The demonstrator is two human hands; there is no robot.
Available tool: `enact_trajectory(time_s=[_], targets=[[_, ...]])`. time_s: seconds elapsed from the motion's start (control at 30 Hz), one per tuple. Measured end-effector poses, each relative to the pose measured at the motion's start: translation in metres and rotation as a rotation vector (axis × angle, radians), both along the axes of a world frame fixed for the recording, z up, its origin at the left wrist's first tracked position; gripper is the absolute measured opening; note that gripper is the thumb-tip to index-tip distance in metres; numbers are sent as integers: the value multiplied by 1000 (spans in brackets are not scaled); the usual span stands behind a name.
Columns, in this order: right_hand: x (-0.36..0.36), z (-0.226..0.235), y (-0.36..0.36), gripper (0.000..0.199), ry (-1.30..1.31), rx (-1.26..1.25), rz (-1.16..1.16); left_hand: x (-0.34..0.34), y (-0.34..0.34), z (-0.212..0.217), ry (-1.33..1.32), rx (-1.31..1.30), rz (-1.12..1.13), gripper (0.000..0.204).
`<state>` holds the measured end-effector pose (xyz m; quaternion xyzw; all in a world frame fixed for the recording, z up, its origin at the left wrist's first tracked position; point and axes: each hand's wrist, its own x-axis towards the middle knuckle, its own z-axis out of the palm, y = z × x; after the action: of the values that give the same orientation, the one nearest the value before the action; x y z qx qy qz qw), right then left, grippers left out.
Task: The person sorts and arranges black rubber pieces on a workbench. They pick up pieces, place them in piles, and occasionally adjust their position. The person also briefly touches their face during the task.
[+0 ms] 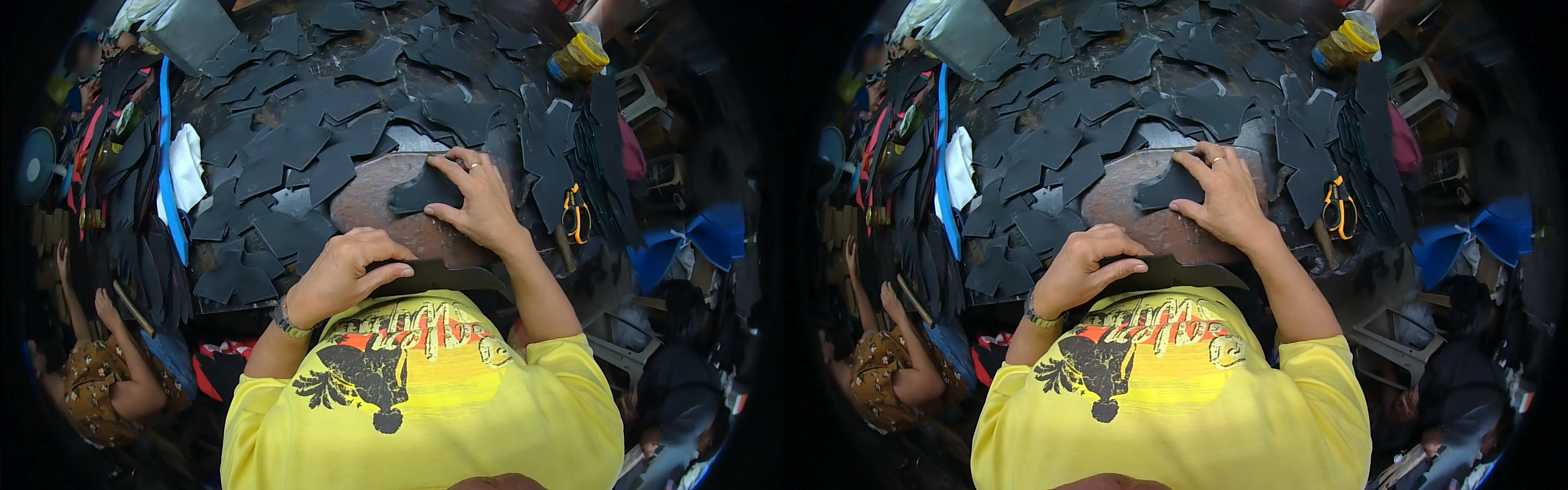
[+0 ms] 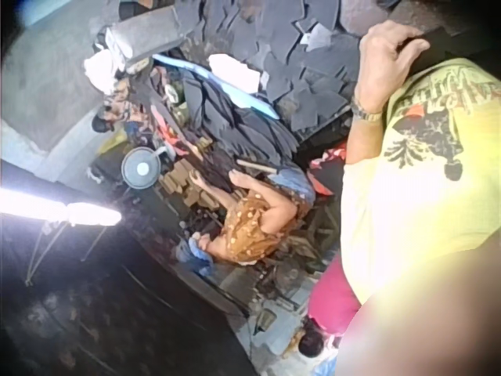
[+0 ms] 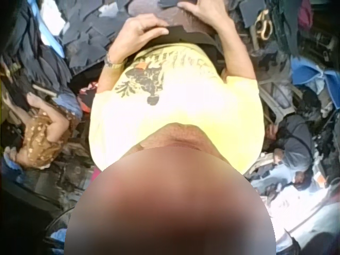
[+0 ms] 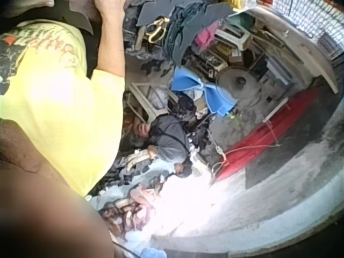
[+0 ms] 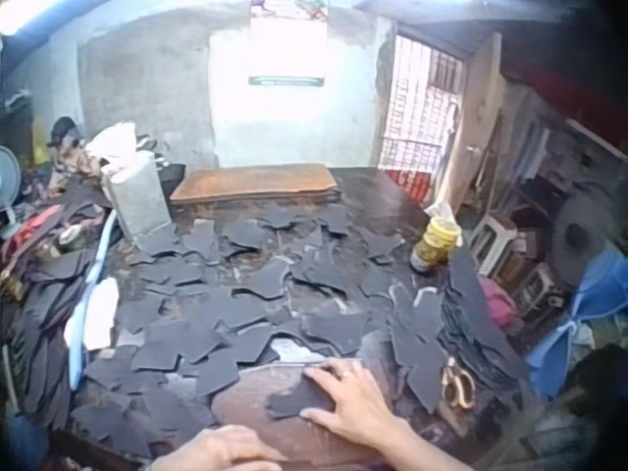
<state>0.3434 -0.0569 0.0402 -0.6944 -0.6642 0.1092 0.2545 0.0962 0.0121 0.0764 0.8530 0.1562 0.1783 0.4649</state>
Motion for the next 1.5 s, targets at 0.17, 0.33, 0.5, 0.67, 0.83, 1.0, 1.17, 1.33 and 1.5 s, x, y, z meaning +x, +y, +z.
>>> enact_trajectory(time_s=[0.17,0.33,0.5,0.67,0.83,1.0,1.17,1.33,1.5], targets=[[-9,3,-8,59,-117,51,-133,13,7,1,16,11,-106,17],[-8,12,-4,43,213,319,63,30,10,-1,-38,0,-140,17],[-11,15,-12,34,1009,-90,262,38,14,-1,69,-14,-136,17],[-10,9,-11,29,874,1,300,39,19,0,54,-52,-145,18],[-11,0,-10,29,780,78,247,37,19,0,41,-42,-105,18],[-14,-15,-1,25,507,233,248,26,24,2,81,-119,-127,16],[-20,-22,-2,22,297,303,272,22,20,2,86,-153,-153,16],[-24,-22,-7,28,156,394,254,25,18,2,92,-148,-162,17],[-24,-21,-10,30,109,416,214,27,21,3,124,-216,-185,19]])
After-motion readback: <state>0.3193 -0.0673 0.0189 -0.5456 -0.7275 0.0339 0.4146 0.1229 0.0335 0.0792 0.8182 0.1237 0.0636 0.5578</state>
